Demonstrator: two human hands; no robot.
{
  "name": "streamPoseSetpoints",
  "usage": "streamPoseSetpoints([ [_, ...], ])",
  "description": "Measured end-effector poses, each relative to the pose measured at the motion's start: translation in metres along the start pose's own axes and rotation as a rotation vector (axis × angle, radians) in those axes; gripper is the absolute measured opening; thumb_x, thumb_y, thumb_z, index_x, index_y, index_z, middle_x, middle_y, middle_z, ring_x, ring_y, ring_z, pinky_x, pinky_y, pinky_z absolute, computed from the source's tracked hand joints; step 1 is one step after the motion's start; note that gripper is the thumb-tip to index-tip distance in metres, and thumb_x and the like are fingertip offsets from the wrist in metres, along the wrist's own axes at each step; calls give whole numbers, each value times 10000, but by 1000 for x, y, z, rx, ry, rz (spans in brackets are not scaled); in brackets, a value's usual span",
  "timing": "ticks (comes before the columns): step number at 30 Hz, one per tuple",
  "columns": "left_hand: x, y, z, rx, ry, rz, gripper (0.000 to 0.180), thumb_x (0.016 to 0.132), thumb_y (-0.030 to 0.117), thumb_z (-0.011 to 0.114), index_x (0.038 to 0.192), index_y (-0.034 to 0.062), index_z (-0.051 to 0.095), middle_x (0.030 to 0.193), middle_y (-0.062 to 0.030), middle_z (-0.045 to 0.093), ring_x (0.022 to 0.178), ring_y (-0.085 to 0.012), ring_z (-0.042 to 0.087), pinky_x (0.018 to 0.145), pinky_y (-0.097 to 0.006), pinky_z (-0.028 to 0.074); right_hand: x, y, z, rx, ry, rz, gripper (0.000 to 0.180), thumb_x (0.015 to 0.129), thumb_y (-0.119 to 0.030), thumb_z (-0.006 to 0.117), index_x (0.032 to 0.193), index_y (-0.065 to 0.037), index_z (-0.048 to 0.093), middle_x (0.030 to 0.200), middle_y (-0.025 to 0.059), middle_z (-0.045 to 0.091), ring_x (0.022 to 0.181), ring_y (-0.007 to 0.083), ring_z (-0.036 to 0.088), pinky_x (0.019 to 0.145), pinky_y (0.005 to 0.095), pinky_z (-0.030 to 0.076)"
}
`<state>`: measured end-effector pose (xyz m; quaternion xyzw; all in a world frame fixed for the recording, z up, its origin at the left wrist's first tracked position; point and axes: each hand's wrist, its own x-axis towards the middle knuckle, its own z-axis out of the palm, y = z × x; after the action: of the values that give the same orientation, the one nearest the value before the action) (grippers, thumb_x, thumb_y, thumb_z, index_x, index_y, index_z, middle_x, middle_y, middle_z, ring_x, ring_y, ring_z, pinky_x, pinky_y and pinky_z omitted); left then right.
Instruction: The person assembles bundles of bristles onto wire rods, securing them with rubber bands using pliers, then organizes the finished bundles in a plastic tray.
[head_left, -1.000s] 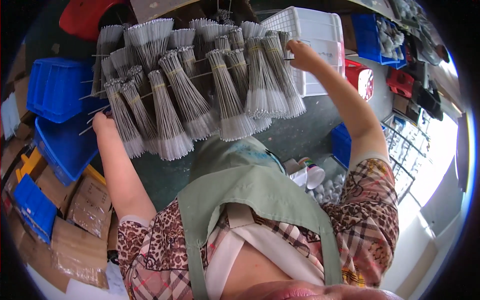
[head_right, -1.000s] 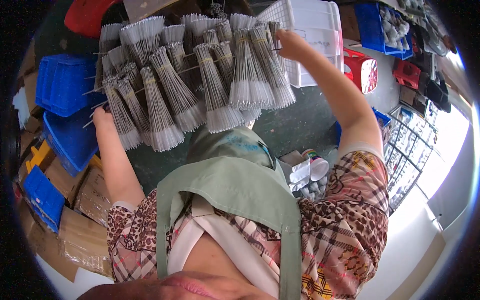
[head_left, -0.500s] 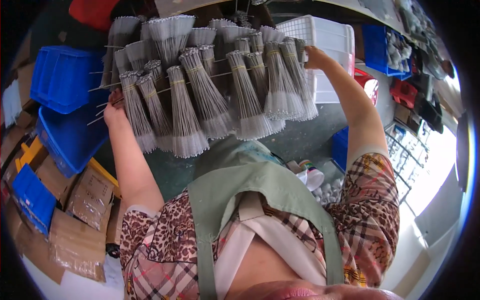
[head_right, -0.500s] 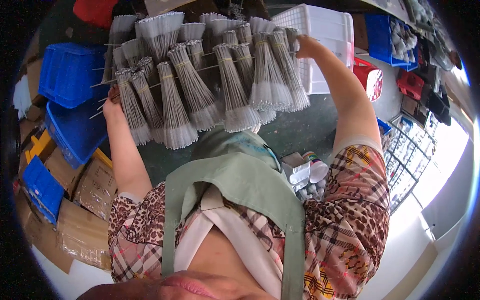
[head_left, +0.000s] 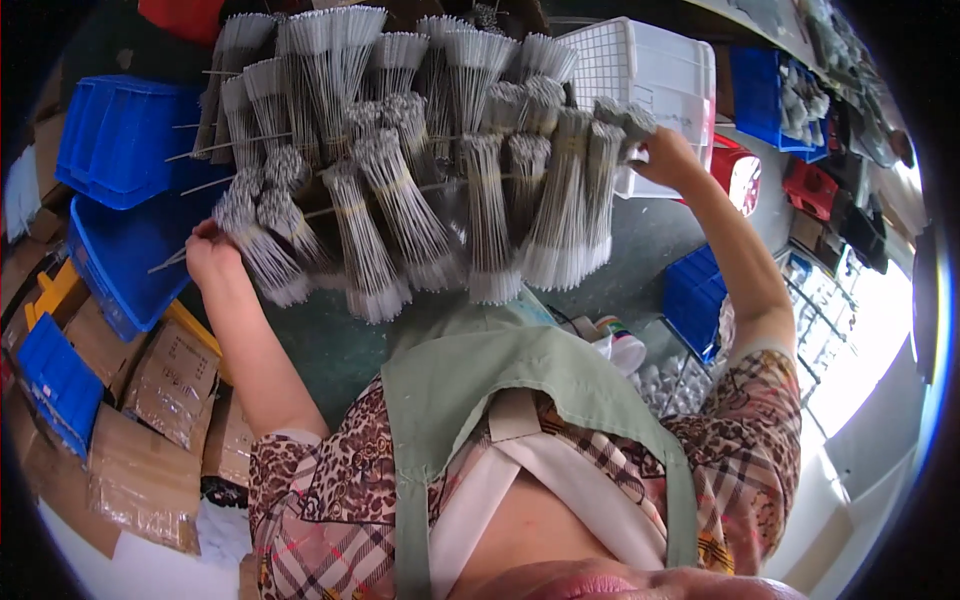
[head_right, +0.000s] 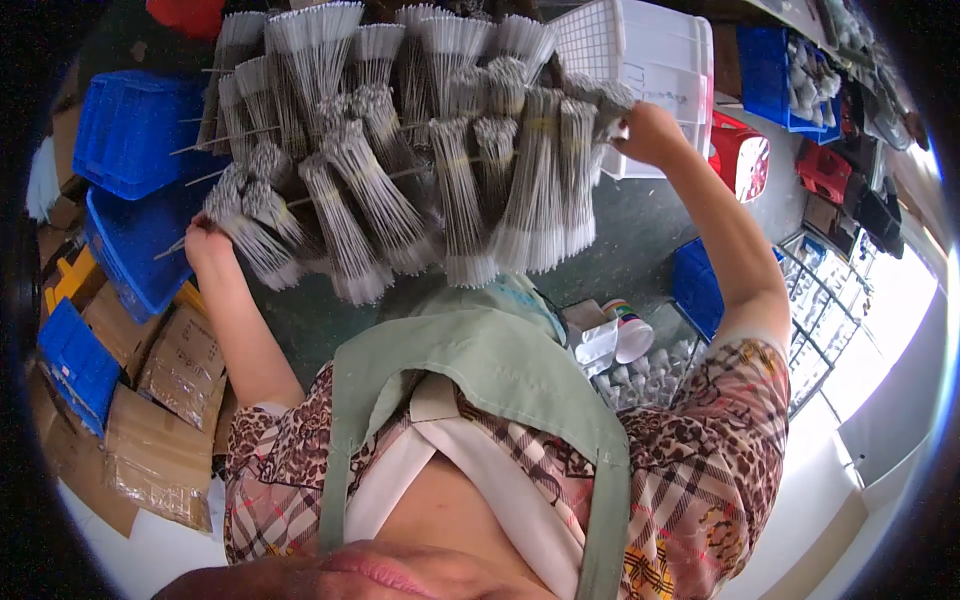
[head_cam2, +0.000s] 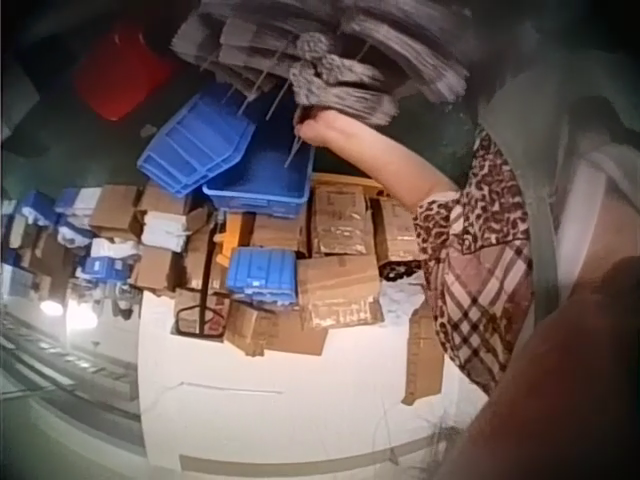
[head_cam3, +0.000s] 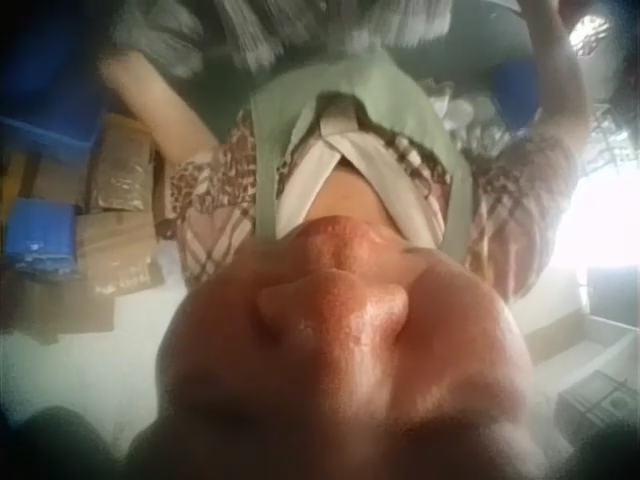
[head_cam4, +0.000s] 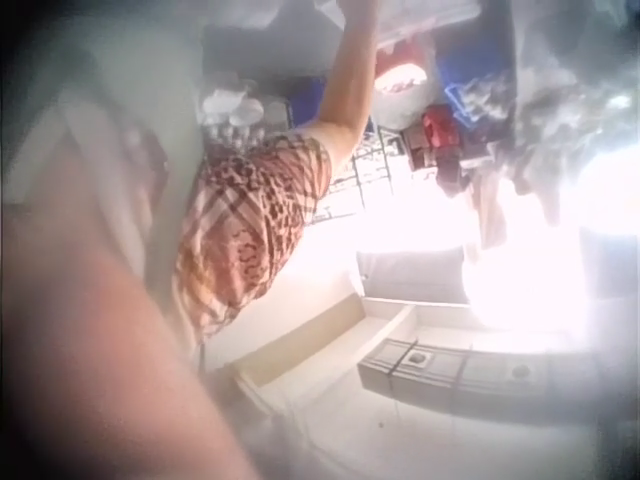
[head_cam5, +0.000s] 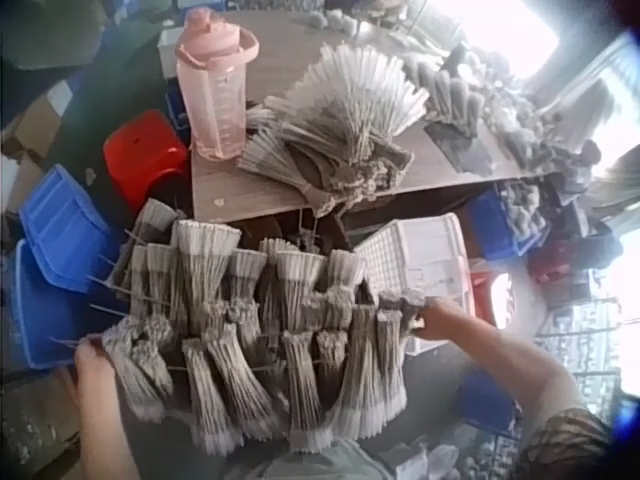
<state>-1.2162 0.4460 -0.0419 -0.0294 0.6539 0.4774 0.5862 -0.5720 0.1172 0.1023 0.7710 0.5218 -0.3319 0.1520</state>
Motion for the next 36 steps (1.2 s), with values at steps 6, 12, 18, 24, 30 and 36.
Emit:
streamPoseSetpoints([
  [6, -107, 15, -81, -12, -127, 13, 333, 954, 323, 322, 734, 87, 405, 561, -1, 373, 490, -144, 382, 540, -303, 405, -103, 27, 91, 104, 313, -208, 210, 641, -131, 624, 846, -92, 603, 862, 157, 608, 822, 363, 579, 719, 424, 474],
  [12, -235, 2, -109, -241, -205, -16, 393, 939, 391, 331, 697, 95, 420, 558, 20, 375, 478, -125, 381, 523, -290, 382, -211, -5, 147, 220, 196, -53, 223, 612, -152, 662, 820, -96, 606, 823, 134, 614, 794, 343, 589, 701, 424, 468],
  [18, -299, 12, -166, -24, -418, 52, 252, 859, 229, 374, 648, 100, 421, 546, 9, 391, 507, -134, 414, 563, -289, 399, -331, 21, 199, 328, 390, -47, 184, 612, -133, 649, 783, -93, 593, 763, 132, 595, 768, 349, 580, 679, 414, 466],
  [24, -448, -26, -153, 14, -652, 5, 223, 853, 91, 413, 630, 92, 428, 534, -3, 394, 495, -128, 421, 549, -279, 394, -506, 54, 249, 465, 521, 41, 217, 578, -159, 672, 747, -73, 566, 737, 137, 584, 740, 355, 577, 644, 417, 460],
  [30, -527, -124, -80, 102, -870, 49, 390, 952, 360, 327, 710, 83, 456, 553, 4, 398, 505, -125, 388, 548, -271, 373, -530, 124, 343, 622, 616, 95, 246, 579, -172, 676, 786, -90, 571, 756, 131, 584, 755, 344, 575, 665, 399, 464],
  [36, -551, -218, -45, 261, -819, 112, 384, 944, 417, 353, 733, 117, 465, 548, 21, 388, 492, -115, 393, 520, -286, 407, -544, 151, 393, 649, 557, 116, 291, 601, -138, 647, 887, -102, 608, 862, 136, 613, 868, 350, 569, 760, 402, 458],
])
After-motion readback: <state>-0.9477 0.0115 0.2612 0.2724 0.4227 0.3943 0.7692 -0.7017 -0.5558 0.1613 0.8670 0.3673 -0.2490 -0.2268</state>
